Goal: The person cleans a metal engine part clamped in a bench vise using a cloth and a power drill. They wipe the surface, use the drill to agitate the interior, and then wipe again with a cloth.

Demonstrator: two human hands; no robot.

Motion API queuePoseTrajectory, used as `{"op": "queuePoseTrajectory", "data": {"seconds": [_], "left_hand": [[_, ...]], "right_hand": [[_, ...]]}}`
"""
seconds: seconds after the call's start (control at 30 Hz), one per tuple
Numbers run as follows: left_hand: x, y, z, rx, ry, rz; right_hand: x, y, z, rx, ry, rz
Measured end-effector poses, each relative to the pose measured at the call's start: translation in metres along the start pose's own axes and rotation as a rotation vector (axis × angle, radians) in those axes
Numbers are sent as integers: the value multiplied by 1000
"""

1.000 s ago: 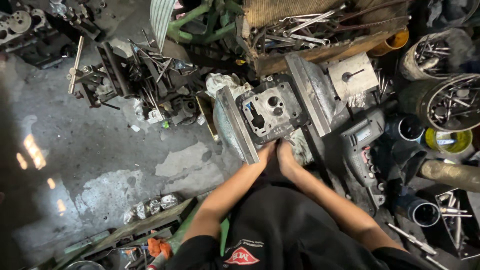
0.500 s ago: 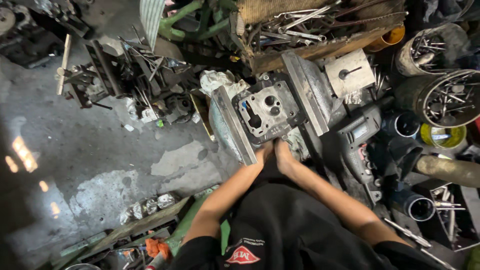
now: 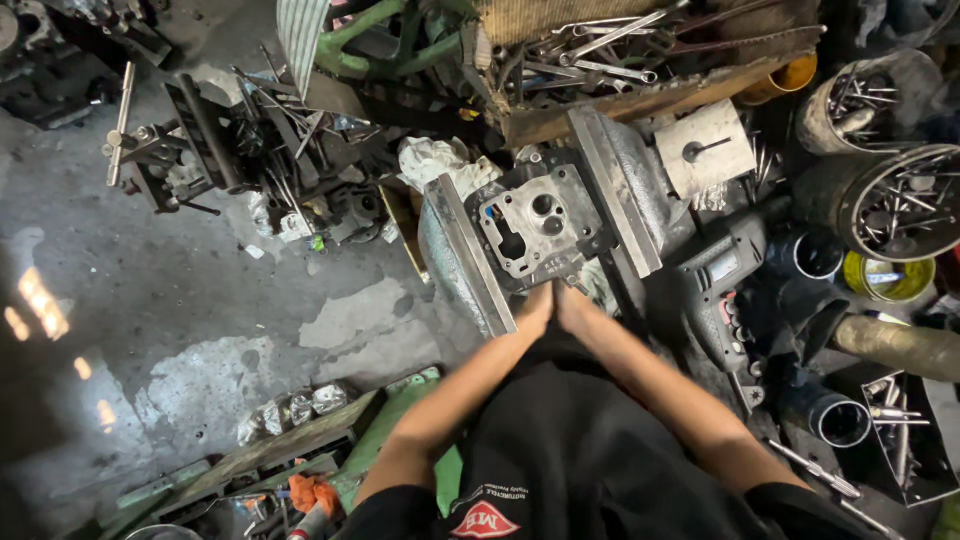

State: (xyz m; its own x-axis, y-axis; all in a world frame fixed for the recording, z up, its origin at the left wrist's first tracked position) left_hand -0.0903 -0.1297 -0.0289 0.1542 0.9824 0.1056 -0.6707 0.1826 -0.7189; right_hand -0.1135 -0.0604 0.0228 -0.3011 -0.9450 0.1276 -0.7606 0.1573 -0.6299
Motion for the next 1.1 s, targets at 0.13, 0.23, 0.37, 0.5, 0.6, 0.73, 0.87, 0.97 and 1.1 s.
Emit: {"op": "queuePoseTrajectory", "data": {"seconds": [0.13,0.23,0.37,0.5,0.6,0.73,0.87,0.97,1.1], "left_hand": [[16,-12,1,122,-133,-159],[3,1,-2,30,-114,-36],[-2,13,7,-6,-75,-3],[16,-9,6,99,-107,-112],[19,-13,3,101,-158,-117],[-1,11,4,-37,-101,14],[2,10,14,75,-79,-38],[19,-16,12,129,-112,-155],[6,-20,-17,-289,-89,36]], "right_hand": [[2,12,-12,-32,236,-74],[-1,8,-10,-2,175,7],[2,5,0,189,99,94],[6,24,-19,104,155,23],[0,27,-20,74,155,43],[-9,13,10,242,57,178],[1,19,0,170,100,104],[7,31,-21,84,159,38],[-1,18,-15,49,123,71]]}}
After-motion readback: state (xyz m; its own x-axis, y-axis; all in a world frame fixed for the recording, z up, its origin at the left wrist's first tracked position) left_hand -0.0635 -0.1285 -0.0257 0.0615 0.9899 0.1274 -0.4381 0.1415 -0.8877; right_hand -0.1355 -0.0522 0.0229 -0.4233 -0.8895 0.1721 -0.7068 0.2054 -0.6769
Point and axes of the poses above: each hand's wrist, its own y-axis towards the middle knuckle, its own x-axis out of the palm, z = x × y, the point moved 9 cm from there along y, towards the middle knuckle, and after that the axes turned 5 degrees about x, right-handed, at the moved point
